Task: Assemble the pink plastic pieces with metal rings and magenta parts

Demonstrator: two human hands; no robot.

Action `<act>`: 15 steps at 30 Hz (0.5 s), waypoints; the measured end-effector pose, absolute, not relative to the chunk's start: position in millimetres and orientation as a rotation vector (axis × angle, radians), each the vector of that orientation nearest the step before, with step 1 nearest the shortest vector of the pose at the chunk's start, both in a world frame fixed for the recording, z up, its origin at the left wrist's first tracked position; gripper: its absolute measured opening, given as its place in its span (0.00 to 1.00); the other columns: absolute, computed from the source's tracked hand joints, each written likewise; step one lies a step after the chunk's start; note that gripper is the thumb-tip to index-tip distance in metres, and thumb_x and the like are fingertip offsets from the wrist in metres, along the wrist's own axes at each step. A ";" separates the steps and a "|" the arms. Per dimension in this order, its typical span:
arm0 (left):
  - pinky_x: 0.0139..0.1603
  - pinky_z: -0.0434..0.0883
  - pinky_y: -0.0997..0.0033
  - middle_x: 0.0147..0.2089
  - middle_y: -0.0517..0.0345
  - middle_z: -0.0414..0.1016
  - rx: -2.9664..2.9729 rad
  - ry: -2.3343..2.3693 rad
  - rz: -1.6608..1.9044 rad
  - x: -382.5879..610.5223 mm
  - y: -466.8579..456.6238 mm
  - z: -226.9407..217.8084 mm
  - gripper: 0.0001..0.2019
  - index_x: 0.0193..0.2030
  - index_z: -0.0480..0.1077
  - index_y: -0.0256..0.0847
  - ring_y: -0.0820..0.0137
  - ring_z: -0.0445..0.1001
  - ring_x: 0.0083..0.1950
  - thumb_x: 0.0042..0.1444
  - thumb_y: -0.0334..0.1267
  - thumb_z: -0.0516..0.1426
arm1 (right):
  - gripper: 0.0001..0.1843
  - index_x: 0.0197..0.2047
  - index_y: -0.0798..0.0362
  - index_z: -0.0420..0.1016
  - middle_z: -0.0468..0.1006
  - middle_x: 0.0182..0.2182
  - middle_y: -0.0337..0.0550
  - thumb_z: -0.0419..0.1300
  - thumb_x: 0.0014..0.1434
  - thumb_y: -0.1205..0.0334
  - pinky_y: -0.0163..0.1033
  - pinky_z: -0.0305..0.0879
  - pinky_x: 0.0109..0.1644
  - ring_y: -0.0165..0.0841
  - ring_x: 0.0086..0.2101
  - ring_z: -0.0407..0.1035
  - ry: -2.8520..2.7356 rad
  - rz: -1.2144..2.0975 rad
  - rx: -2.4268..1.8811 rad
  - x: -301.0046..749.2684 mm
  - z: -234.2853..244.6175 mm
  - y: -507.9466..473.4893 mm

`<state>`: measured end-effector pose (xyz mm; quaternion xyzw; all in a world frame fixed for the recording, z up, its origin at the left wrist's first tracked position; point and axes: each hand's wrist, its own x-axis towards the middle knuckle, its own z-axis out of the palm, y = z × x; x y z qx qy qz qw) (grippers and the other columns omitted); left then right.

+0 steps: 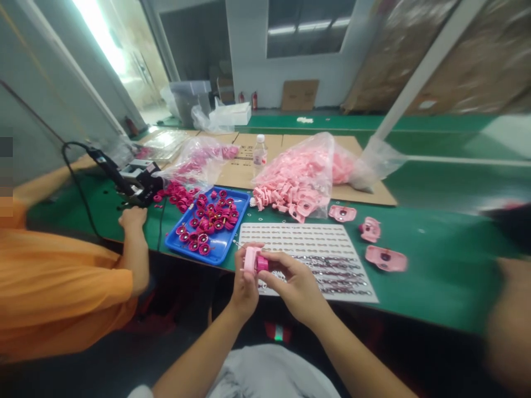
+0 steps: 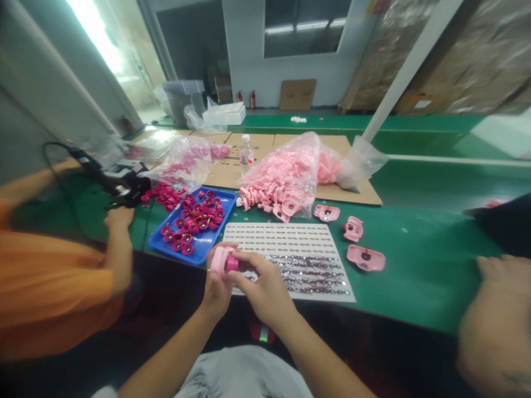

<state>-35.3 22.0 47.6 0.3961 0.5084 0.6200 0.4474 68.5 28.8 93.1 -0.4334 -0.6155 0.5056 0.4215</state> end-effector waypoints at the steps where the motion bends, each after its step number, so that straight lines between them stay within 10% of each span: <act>1: 0.40 0.63 0.66 0.46 0.61 0.64 1.022 1.179 1.545 -34.2 22.3 48.3 0.27 0.46 0.59 0.49 0.62 0.65 0.45 0.42 0.60 0.42 | 0.14 0.41 0.47 0.65 0.69 0.38 0.39 0.54 0.49 0.61 0.42 0.60 0.45 0.33 0.37 0.65 -1.529 1.286 -1.083 70.1 92.4 29.1; 11: 0.44 0.62 0.68 0.43 0.58 0.66 0.889 1.048 1.445 -23.2 24.9 42.9 0.18 0.44 0.60 0.45 0.65 0.64 0.46 0.44 0.42 0.52 | 0.11 0.37 0.48 0.66 0.71 0.33 0.39 0.54 0.48 0.61 0.39 0.64 0.38 0.32 0.32 0.66 -1.614 1.178 -1.129 87.0 82.5 38.5; 15: 0.42 0.65 0.70 0.43 0.58 0.65 0.770 0.936 1.338 -6.0 33.7 49.1 0.14 0.44 0.59 0.44 0.70 0.65 0.44 0.49 0.43 0.47 | 0.22 0.47 0.43 0.60 0.63 0.46 0.36 0.54 0.46 0.66 0.37 0.59 0.48 0.33 0.44 0.60 -1.815 0.754 -1.206 95.0 85.7 29.3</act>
